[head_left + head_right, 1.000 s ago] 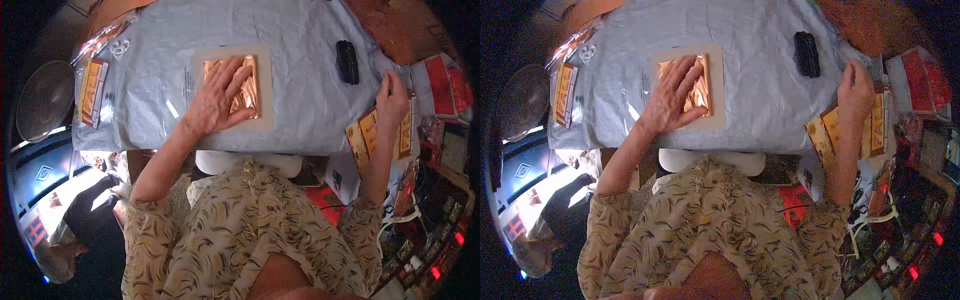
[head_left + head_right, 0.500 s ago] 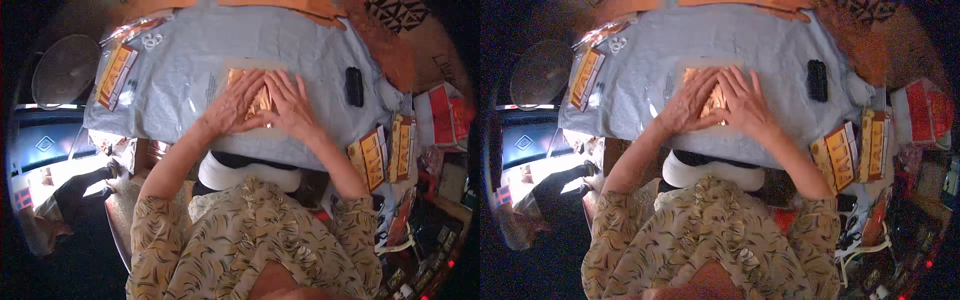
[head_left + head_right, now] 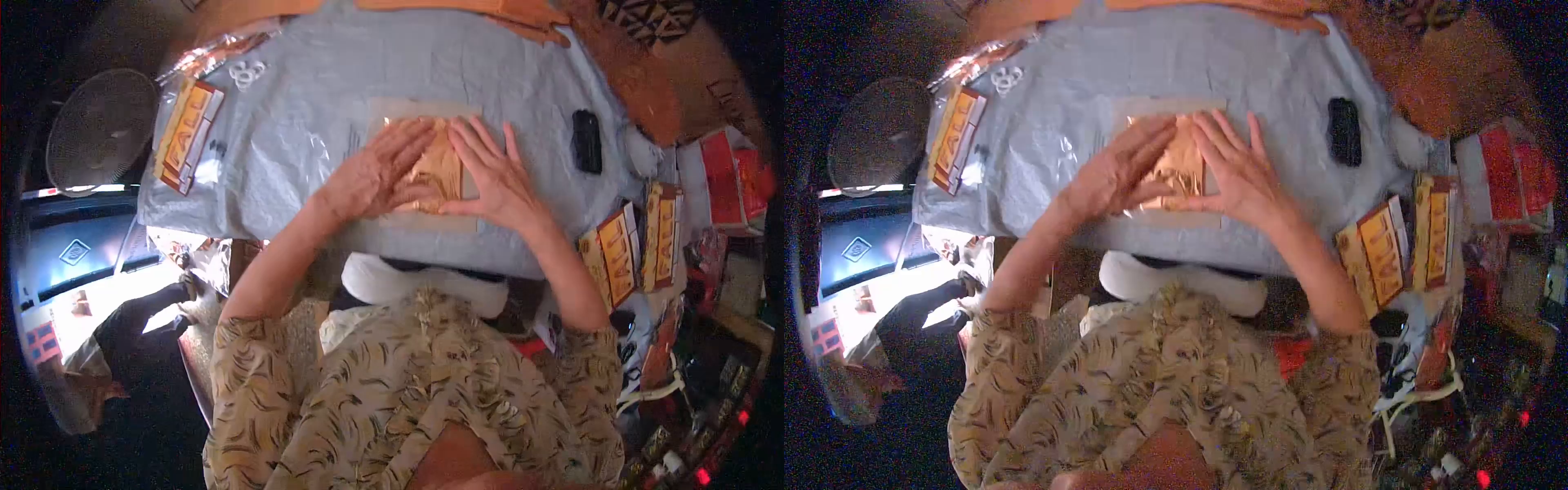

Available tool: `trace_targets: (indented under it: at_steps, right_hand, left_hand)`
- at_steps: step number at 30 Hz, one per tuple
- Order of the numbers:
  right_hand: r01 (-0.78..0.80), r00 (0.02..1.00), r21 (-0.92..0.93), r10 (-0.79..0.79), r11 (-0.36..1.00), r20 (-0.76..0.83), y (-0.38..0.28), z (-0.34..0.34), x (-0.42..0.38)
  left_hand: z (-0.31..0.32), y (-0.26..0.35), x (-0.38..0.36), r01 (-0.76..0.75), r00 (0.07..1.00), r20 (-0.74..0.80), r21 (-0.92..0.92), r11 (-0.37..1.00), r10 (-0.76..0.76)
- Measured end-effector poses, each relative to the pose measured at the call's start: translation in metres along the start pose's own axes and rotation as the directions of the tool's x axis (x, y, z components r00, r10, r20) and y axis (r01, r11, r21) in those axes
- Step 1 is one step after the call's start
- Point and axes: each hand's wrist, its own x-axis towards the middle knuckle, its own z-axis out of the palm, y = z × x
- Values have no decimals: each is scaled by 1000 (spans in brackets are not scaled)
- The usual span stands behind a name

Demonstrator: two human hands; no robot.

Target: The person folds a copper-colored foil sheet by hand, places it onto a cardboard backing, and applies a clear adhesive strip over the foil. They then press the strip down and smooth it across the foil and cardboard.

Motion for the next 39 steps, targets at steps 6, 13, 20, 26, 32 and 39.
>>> trace_targets:
  at_steps: [6,13,20,26,32,39]
  right_hand:
    - [-4,1000,-47,5,999,21,2,4,-1]
    - [7,1000,-28,-7,1000,-20,2,8,-2]
    - [15,999,-37,-16,999,-34,2,9,-3]
    - [20,999,-59,-17,998,41,1,2,-2]
    - [18,992,6,-17,1000,-122,3,18,-8]
    - [-61,912,72,85,996,-401,23,-8,-44]
  left_hand:
    - [-28,11,-3,87,984,-132,-218,972,-117]
    - [-8,7,-19,117,992,11,272,955,-124]
    - [9,8,0,35,999,-6,312,950,-35]
    - [20,8,24,4,1000,5,215,977,-5]
    - [21,17,29,-18,1000,-16,148,989,21]
    - [18,22,31,-5,1000,19,189,982,2]
